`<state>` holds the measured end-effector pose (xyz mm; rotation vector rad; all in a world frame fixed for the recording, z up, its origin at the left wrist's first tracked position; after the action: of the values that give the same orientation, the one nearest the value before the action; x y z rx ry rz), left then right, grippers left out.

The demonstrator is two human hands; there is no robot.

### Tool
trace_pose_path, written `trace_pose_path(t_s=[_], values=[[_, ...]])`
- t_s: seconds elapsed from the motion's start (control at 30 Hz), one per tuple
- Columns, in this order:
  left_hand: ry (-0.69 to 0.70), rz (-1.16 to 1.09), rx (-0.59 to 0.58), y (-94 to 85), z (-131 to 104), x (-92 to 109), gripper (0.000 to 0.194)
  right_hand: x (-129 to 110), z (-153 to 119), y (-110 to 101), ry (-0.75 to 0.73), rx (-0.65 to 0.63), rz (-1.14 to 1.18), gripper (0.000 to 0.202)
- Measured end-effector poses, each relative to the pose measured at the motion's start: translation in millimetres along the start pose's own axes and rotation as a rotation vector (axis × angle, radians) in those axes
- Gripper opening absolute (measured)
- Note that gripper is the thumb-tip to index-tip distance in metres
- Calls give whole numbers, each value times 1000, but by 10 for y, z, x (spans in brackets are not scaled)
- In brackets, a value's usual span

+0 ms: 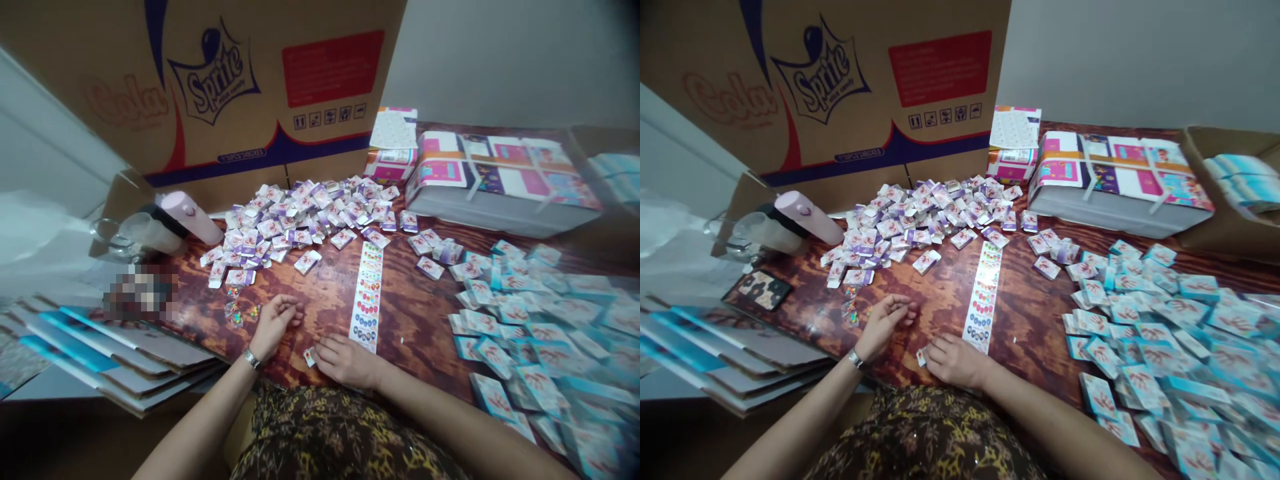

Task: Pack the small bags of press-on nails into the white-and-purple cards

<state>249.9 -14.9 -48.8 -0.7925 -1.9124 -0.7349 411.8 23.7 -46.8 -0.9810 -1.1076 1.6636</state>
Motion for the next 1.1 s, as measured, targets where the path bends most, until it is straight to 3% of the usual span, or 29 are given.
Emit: trace_pose_path(t_s=[0.1, 0.2, 0.43, 0.57, 0.67, 0.77, 0.9, 1.0, 1.1], values=[[46, 72, -29, 5, 42, -26, 27, -27, 1, 84, 40, -55, -5, 24], [173, 301, -29, 3, 144, 14, 26, -74, 42, 119, 67, -95, -12, 23], [443, 737, 77, 141, 646, 320, 19, -88, 177, 153, 76, -103, -35, 16], [575, 974, 112, 323, 941, 420, 43, 136, 175, 148, 261, -132, 28, 11], [614, 1110, 87, 404, 1035, 397, 50, 388, 116, -56, 447, -29, 134, 15], [656, 1196, 29, 437, 946, 354, 43, 667, 24, -382, 639, 120, 263, 20], [763, 1231, -91, 514, 593, 297, 45, 919, -10, -738, 749, 276, 357, 20], [893, 1189, -132, 590, 289, 279, 48, 1010, 29, -811, 803, 318, 352, 19], [956, 1162, -113, 621, 102, 275, 52, 1046, 68, -744, 814, 252, 351, 18]])
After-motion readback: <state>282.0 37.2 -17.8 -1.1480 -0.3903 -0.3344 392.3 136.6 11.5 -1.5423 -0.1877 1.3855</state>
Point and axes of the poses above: each hand's wrist, its own z-axis towards the middle knuckle, its own y-axis out of the palm, x = y × z, the point moved 5 cm from there along z, towards the middle knuckle, and after that the axes turned 2 degrees about -z, right-handed, at the moved point
